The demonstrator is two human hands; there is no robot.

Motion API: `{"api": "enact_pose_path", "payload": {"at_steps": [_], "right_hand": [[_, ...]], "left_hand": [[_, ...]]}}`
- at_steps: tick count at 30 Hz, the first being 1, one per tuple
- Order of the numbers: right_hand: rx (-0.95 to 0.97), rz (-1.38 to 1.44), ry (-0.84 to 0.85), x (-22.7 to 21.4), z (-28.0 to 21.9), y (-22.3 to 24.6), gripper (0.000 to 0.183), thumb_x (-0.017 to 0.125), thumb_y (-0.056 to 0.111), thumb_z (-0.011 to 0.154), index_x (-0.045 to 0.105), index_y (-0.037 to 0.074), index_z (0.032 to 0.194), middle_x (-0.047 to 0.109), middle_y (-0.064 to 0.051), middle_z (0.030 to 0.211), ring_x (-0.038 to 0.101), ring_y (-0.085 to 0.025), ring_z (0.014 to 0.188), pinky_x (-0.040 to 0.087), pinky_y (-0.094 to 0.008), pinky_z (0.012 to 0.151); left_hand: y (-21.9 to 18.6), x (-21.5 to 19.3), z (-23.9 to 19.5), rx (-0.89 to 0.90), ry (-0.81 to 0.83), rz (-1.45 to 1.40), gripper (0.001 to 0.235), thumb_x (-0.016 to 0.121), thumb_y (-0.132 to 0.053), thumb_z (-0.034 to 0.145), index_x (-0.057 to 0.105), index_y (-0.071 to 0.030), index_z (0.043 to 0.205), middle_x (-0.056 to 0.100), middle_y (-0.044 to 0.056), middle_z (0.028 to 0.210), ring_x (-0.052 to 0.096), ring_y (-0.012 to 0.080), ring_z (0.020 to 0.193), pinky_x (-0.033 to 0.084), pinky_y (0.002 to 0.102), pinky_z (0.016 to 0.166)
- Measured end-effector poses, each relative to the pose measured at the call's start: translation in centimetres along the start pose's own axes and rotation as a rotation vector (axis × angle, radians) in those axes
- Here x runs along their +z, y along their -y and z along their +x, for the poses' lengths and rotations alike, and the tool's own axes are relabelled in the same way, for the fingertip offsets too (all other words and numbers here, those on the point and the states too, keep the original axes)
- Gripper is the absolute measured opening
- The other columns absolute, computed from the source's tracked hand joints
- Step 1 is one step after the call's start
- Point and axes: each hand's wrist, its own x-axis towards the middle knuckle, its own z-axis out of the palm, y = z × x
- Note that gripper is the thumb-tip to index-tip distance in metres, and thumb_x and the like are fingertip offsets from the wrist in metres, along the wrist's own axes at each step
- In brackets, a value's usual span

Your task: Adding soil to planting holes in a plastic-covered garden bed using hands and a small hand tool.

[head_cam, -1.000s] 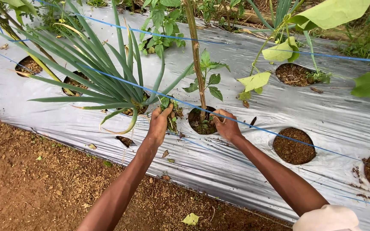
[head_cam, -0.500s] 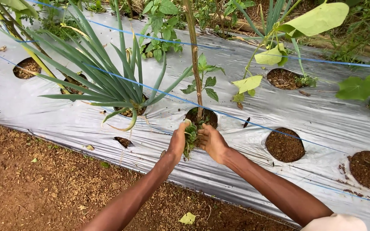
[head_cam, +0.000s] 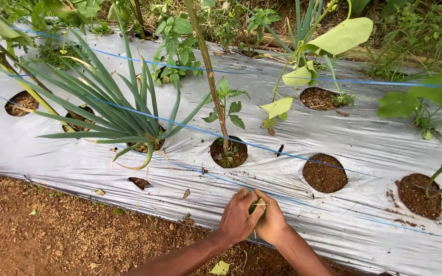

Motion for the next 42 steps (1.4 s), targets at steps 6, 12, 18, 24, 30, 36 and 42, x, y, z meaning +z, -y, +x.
{"api": "enact_pose_path", "payload": {"at_steps": [6,12,18,24,30,36,42], "right_hand": [[0.014,0.11,-0.2,-1.7,-0.3,-2.3,0.037,0.058,0.038,0.1,0.068,0.004,0.112,0.072,-0.016,0.107,0.069,-0.032,0.106,0.056,-0.042,0.096],[0.083,-0.003,-0.173,0.6,-2.3,0.2,0.046,0.053,0.045,0.099,0.065,0.004,0.118,0.065,-0.015,0.116,0.057,-0.027,0.104,0.041,-0.035,0.089],[0.052,-0.351,-0.055,-3.8,-1.5,3.4,0.017,0.065,0.029,0.095,0.059,0.015,0.101,0.049,-0.001,0.079,0.036,-0.009,0.052,0.02,-0.017,0.035],[0.278,-1.133,0.171,-4.6,-4.8,14.4,0.018,0.068,0.025,0.1,0.066,0.007,0.1,0.068,-0.008,0.082,0.045,-0.006,0.049,0.024,-0.016,0.036],[-0.767,-0.014,0.142,-4.1,-1.0,36.1,0.1,0.046,0.066,0.095,-0.01,0.022,0.164,0.005,-0.033,0.166,0.034,-0.063,0.145,0.044,-0.072,0.113],[-0.634,-0.569,-0.159,-0.6,-4.3,26.8,0.06,0.043,0.036,0.101,0.048,-0.006,0.143,0.057,-0.029,0.139,0.059,-0.04,0.129,0.05,-0.048,0.114],[-0.746,-0.795,-0.018,-4.7,-6.1,18.3,0.026,0.059,0.016,0.099,0.071,-0.007,0.105,0.074,-0.023,0.112,0.07,-0.034,0.089,0.059,-0.042,0.073]], "left_hand": [[-1.8,0.9,-1.4,0.235,-0.099,0.266,0.027,0.045,-0.024,0.099,0.048,-0.009,0.121,0.045,0.017,0.12,0.045,0.0267,0.103,0.048,0.045,0.082],[-2.9,-0.3,-0.5,0.253,0.05,0.419,0.07,0.023,-0.04,0.105,0.014,0.001,0.162,0.007,0.026,0.17,0.003,0.042,0.157,-0.003,0.06,0.124],[-4.9,-3.3,1.3,0.229,0.115,0.003,0.069,0.025,-0.038,0.101,0.014,-0.006,0.161,0.016,0.023,0.169,0.02,0.0381,0.156,0.009,0.062,0.125],[0.7,-2.4,2.4,-0.059,-0.083,-0.082,0.051,0.04,-0.034,0.093,0.049,-0.015,0.139,0.052,0.011,0.142,0.06,0.0252,0.124,0.053,0.061,0.1],[4.5,-0.2,2.4,-0.263,0.031,-0.251,0.046,0.038,-0.026,0.1,0.053,-0.017,0.143,0.057,0.011,0.147,0.075,0.0229,0.101,0.053,0.049,0.102],[5.9,-0.3,1.9,-0.207,0.149,-0.215,0.04,0.043,-0.021,0.099,0.056,-0.018,0.137,0.068,0.014,0.127,0.073,0.0231,0.097,0.064,0.037,0.078],[3.4,-3.1,0.9,-0.191,0.159,-0.126,0.03,0.051,-0.026,0.101,0.059,-0.019,0.129,0.066,0.015,0.133,0.071,0.0268,0.1,0.061,0.053,0.09]]}}
